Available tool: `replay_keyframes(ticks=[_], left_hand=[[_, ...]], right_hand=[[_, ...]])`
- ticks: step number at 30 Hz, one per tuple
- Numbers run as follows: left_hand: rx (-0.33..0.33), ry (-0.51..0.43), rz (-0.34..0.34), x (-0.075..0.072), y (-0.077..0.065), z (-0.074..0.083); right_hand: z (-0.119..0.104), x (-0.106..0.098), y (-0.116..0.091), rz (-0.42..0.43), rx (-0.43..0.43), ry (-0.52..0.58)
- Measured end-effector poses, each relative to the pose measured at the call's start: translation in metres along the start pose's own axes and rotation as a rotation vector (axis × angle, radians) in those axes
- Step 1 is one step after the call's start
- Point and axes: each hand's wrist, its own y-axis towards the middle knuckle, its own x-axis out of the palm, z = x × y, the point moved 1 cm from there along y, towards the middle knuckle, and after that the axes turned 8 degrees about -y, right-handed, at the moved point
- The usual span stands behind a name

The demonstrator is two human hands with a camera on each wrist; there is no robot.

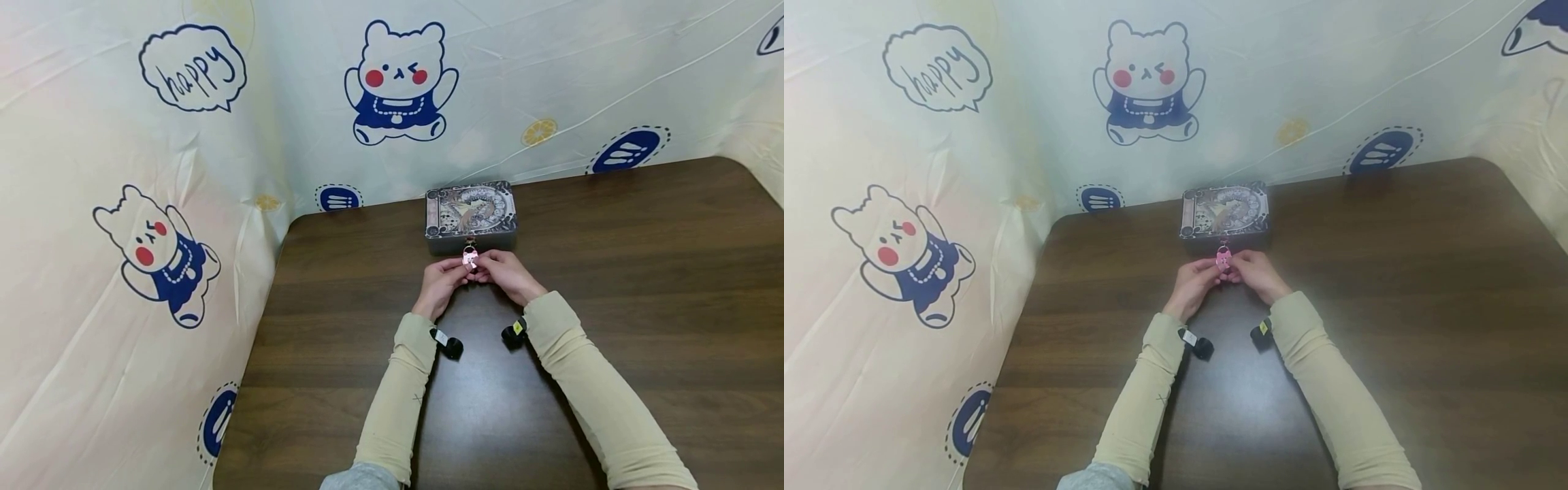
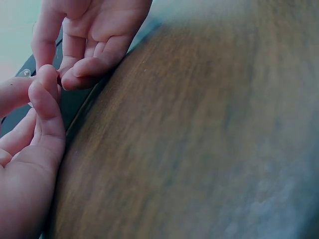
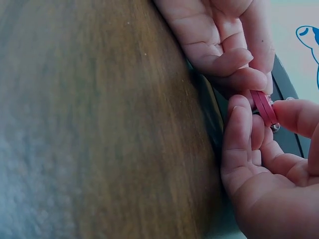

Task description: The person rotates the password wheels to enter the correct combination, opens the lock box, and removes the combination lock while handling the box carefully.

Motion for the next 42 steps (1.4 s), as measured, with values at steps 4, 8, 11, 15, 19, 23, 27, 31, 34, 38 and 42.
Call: replay_keyframes(ticks=[4,8,11,15,19,23,27,31,34,38,42], left_hand=[[-0.003,-0.001,0.003,-0.0002,-0.0006,0.0003],[-0.004,-0.003,0.004,-0.0007,-0.0003,0.0000],[-0.005,-0.007,0.001,-0.0011,0.0003,-0.0002],[-0.005,-0.015,-0.001,-0.0014,0.0008,-0.0001],[0.002,-0.011,-0.001,-0.0014,0.0012,-0.0004],[0.016,-0.016,0.003,-0.0009,0.0010,-0.0010],[0.025,-0.028,0.007,-0.0007,0.0008,-0.0019],[0.025,-0.034,0.013,-0.0006,0.0006,-0.0017],[0.021,-0.030,0.016,-0.0002,0.0002,-0.0011],[0.018,-0.028,0.016,0.0001,0.0000,-0.0009],[0.020,-0.031,0.013,0.0003,0.0007,-0.0014]], right_hand=[[-0.0005,-0.0003,0.0000,0.001,0.009,-0.013],[-0.0003,-0.0011,0.0007,-0.003,0.011,-0.023],[-0.0002,-0.0013,0.0014,-0.004,0.012,-0.029],[-0.0005,-0.0012,0.0014,0.001,0.022,-0.023],[-0.0011,-0.0014,0.0011,-0.010,0.032,0.023],[-0.0013,-0.0019,0.0008,-0.035,0.029,0.103],[-0.0011,-0.0027,0.0005,-0.046,0.028,0.156],[-0.0017,-0.0031,0.0002,-0.048,0.032,0.165],[-0.0018,-0.0034,-0.0002,-0.052,0.036,0.171],[-0.0020,-0.0036,-0.0009,-0.050,0.037,0.165],[-0.0012,-0.0034,-0.0001,-0.047,0.024,0.137]])
